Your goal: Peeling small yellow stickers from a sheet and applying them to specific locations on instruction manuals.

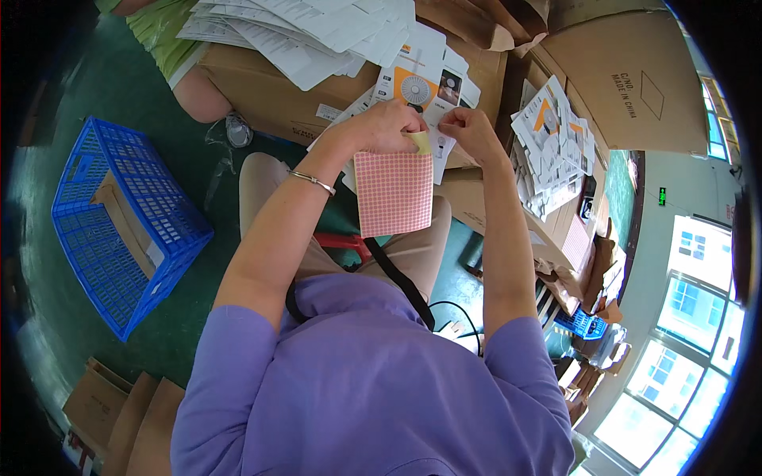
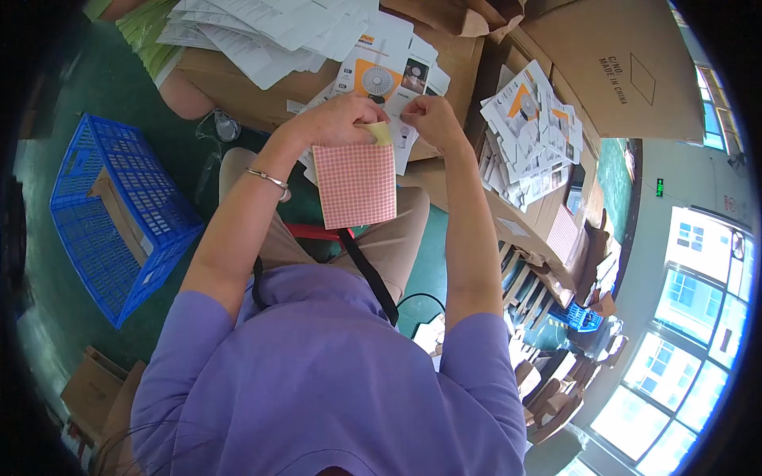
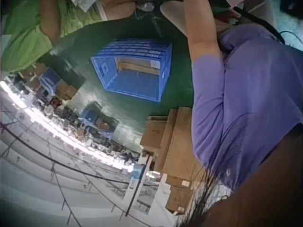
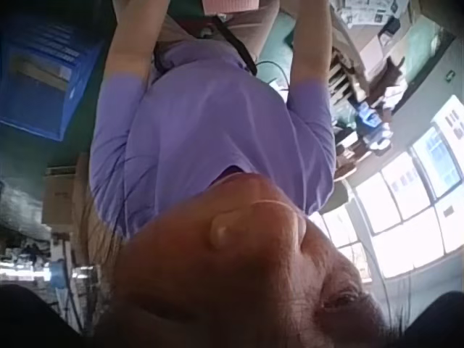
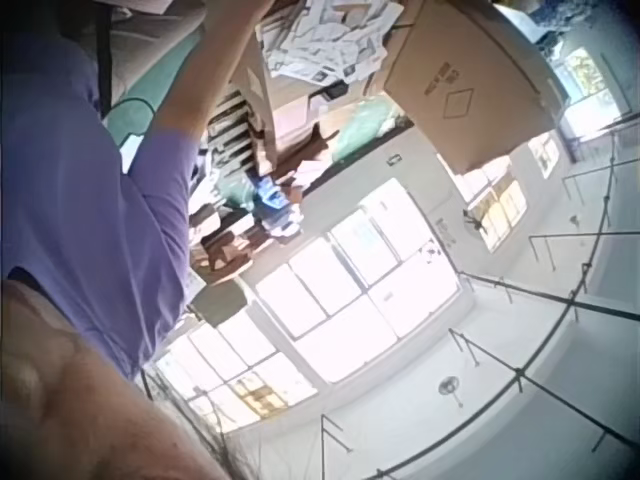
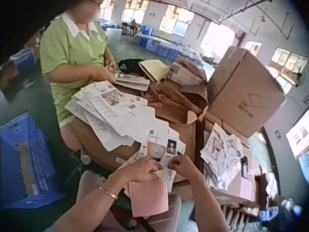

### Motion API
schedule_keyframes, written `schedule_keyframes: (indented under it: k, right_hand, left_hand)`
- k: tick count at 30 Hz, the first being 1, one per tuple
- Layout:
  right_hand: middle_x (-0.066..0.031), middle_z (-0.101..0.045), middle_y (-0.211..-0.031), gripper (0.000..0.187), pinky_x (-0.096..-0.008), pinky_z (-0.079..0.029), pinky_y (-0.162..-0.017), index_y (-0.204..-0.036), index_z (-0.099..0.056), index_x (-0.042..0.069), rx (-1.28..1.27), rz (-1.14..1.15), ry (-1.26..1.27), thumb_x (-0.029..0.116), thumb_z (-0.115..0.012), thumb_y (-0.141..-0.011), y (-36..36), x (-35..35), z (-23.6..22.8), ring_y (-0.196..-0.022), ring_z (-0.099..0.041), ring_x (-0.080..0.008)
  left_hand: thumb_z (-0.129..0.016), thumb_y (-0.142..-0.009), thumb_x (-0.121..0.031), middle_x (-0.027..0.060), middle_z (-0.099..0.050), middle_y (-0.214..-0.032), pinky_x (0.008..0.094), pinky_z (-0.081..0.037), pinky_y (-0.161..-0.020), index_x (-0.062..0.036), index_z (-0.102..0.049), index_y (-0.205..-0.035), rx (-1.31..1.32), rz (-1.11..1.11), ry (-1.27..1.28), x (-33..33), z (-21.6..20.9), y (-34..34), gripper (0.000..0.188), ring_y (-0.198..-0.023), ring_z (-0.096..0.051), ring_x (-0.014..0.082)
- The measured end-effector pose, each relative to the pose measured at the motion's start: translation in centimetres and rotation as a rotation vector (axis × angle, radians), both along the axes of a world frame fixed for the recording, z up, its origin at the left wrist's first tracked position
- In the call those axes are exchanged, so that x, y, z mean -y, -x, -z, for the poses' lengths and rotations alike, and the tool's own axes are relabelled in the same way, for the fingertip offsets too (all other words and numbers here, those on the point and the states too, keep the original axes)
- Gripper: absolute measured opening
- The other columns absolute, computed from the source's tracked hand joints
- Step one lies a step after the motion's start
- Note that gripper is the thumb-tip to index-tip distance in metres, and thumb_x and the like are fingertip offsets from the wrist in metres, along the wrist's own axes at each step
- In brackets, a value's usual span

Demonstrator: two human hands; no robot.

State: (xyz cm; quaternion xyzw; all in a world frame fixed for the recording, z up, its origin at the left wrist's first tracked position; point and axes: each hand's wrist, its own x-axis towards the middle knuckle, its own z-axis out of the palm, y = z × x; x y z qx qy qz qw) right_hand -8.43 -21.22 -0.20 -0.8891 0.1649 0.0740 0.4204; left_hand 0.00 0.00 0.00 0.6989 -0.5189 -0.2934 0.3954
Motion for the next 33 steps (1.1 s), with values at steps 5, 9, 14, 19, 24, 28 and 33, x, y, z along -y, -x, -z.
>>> schedule_keyframes:
  k: [5,9,14,19,24,28,33]
  right_hand:
    - [-0.0087,-0.063,-0.069,0.017,-0.0306,-0.047,-0.061,-0.082,-0.067,0.000,-0.023,0.038,0.083,0.012,-0.072,-0.070,-0.2,-0.9,0.0,-0.063,-0.058,-0.0166]
    - [-0.0114,-0.064,-0.070,0.019,-0.0316,-0.049,-0.063,-0.081,-0.067,0.000,-0.011,0.032,0.221,0.014,-0.072,-0.069,-0.4,-1.4,-0.1,-0.066,-0.062,-0.0198]
    - [-0.0134,-0.064,-0.070,0.017,-0.0333,-0.052,-0.060,-0.082,-0.065,-0.003,0.021,0.079,0.330,0.011,-0.067,-0.073,-0.7,-1.7,-1.1,-0.065,-0.064,-0.0214]
    - [-0.0104,-0.062,-0.068,0.018,-0.0289,-0.056,-0.048,-0.078,-0.062,-0.007,0.041,0.547,-0.155,0.009,-0.058,-0.085,0.3,-0.3,0.0,-0.052,-0.062,-0.0176]
    - [-0.0133,-0.064,-0.070,0.021,-0.0306,-0.055,-0.048,-0.084,-0.064,-0.009,-0.010,0.539,-0.019,0.009,-0.055,-0.086,0.4,-1.3,-1.2,-0.055,-0.063,-0.0191]
    - [-0.0112,-0.064,-0.065,0.018,-0.0292,-0.053,-0.044,-0.073,-0.065,-0.005,-0.012,0.673,-0.316,0.011,-0.062,-0.081,0.9,-0.5,-1.4,-0.052,-0.063,-0.0177]
    - [-0.0065,-0.057,-0.059,0.019,-0.0280,-0.039,-0.038,-0.070,-0.063,-0.003,-0.057,0.617,-0.389,0.013,-0.068,-0.079,1.3,-1.9,-1.3,-0.045,-0.051,-0.0125]
  left_hand:
    - [-0.066,-0.074,-0.013,0.0096,-0.063,-0.109,0.0335,-0.046,-0.086,0.0041,-0.064,-0.077,0.005,-0.046,0.017,-0.2,0.3,0.0,0.017,-0.094,-0.059,0.0249]
    - [-0.066,-0.074,-0.013,0.0087,-0.063,-0.110,0.0343,-0.046,-0.087,0.0029,-0.065,-0.077,0.016,-0.042,0.012,-0.1,0.1,0.2,0.017,-0.096,-0.058,0.0253]
    - [-0.066,-0.074,-0.015,0.0077,-0.063,-0.111,0.0350,-0.044,-0.089,0.0011,-0.066,-0.080,0.011,-0.093,0.003,-0.4,0.0,0.5,0.018,-0.101,-0.055,0.0260]
    - [-0.067,-0.073,-0.017,0.0072,-0.063,-0.112,0.0345,-0.045,-0.088,0.0008,-0.067,-0.082,-0.024,-0.050,-0.001,-0.1,0.1,0.2,0.020,-0.100,-0.055,0.0257]
    - [-0.066,-0.073,-0.017,0.0079,-0.063,-0.112,0.0339,-0.045,-0.087,0.0009,-0.066,-0.084,-0.050,-0.030,0.012,-0.1,-0.2,-0.1,0.021,-0.100,-0.056,0.0255]
    - [-0.065,-0.072,-0.015,0.0081,-0.063,-0.111,0.0338,-0.045,-0.086,0.0000,-0.067,-0.085,0.024,-0.028,0.062,0.1,-0.3,0.2,0.020,-0.100,-0.056,0.0247]
    - [-0.068,-0.072,-0.012,0.0106,-0.065,-0.103,0.0321,-0.048,-0.077,0.0023,-0.065,-0.087,-0.062,-0.056,0.170,-0.6,0.1,0.3,0.020,-0.083,-0.061,0.0234]
